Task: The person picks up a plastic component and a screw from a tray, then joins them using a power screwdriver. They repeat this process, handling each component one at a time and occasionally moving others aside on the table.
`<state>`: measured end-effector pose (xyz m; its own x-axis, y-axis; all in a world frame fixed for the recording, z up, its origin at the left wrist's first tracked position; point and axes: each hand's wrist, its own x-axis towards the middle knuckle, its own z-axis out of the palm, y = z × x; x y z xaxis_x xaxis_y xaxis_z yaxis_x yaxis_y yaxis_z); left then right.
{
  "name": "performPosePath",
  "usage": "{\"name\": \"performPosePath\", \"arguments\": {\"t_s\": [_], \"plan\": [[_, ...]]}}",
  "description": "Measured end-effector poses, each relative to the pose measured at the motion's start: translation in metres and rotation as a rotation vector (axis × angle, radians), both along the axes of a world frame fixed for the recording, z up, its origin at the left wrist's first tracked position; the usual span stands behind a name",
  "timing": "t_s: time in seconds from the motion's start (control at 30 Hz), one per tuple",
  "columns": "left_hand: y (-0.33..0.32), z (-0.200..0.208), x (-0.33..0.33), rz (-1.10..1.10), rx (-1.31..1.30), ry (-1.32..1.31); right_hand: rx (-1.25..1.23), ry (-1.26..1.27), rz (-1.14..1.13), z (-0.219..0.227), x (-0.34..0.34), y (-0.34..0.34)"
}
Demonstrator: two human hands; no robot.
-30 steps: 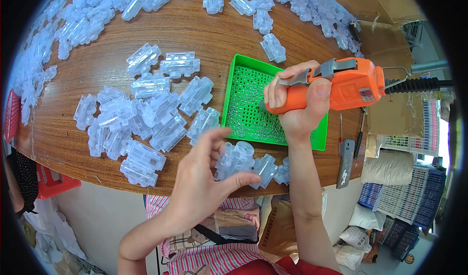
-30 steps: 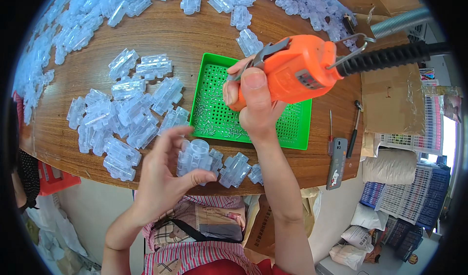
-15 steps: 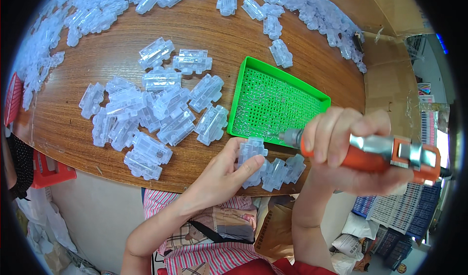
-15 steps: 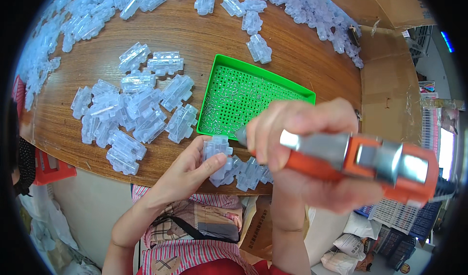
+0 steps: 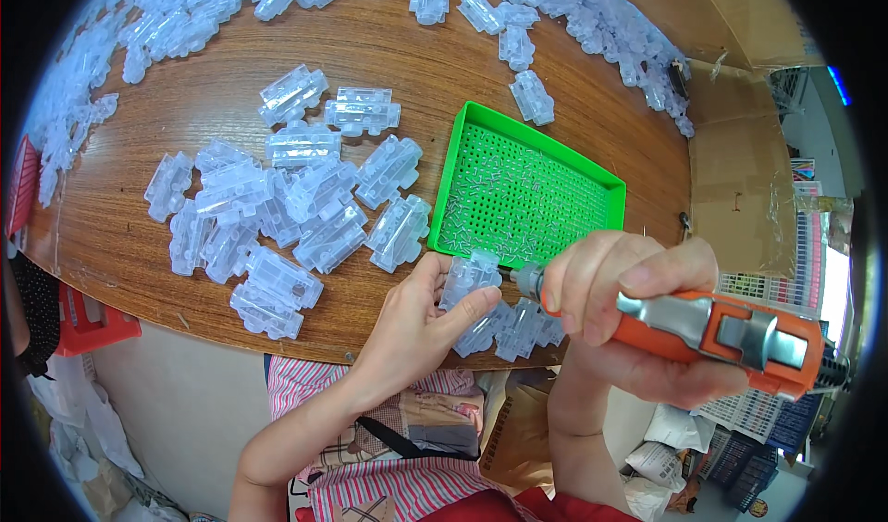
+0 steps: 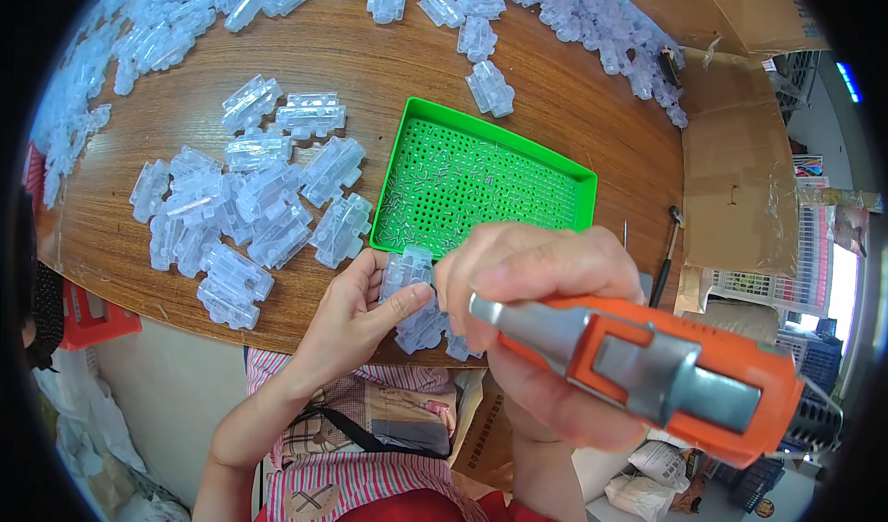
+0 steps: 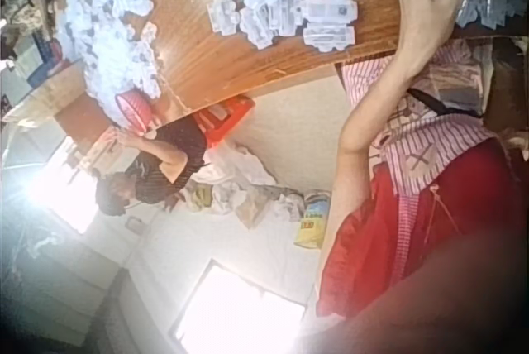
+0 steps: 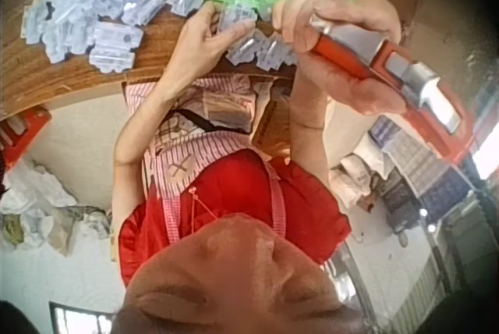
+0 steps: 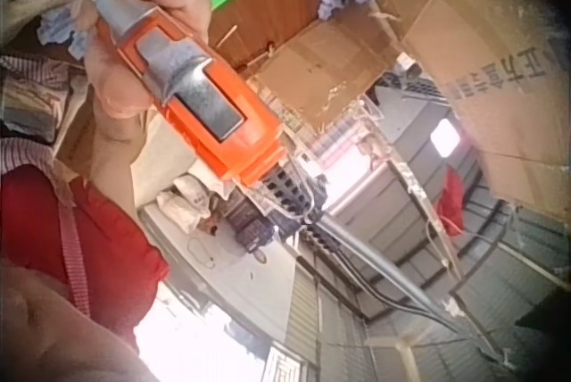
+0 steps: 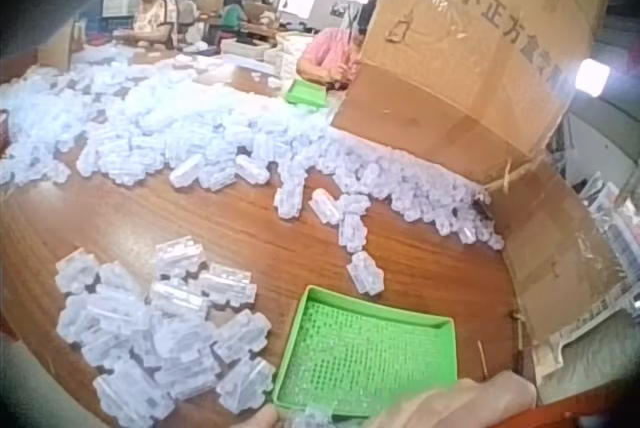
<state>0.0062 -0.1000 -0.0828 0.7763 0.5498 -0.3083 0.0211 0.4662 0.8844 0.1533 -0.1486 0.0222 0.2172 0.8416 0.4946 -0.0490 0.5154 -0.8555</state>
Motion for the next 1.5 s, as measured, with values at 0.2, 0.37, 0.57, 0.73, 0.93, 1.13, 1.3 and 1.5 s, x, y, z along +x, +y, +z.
{"name": "performPosePath", "arguments": {"t_s": [0.2, 0.37, 0.57, 0.73, 0.93, 1.13, 1.3, 1.5], "plan": [[0.001, 0.002, 0.0, -0.006, -0.004, -0.013, -0.047, 0.01, -0.053, -0.001, -0.008, -0.003], [-0.001, 0.001, 0.003, 0.006, 0.023, -0.023, -0.102, 0.027, -0.095, -0.001, -0.017, 0.0], [-0.002, -0.004, 0.0, 0.068, 0.019, -0.041, -0.223, -0.109, -0.103, -0.002, -0.016, -0.002], [-0.003, 0.008, -0.006, 0.089, 0.073, 0.114, -0.156, -0.072, -0.011, 0.003, -0.001, -0.001], [-0.008, 0.005, -0.021, 0.093, 0.159, 0.106, -0.015, 0.077, -0.128, -0.032, 0.012, 0.024], [0.0, 0.021, -0.023, 0.101, -0.017, 0.088, -0.064, 0.159, -0.216, -0.055, 0.007, 0.04], [0.0, 0.022, -0.019, 0.054, -0.169, 0.031, -0.108, 0.106, -0.273, -0.064, 0.009, 0.045], [-0.008, 0.016, -0.014, 0.127, -0.238, -0.102, -0.093, 0.108, -0.253, -0.065, 0.009, 0.046]]}}
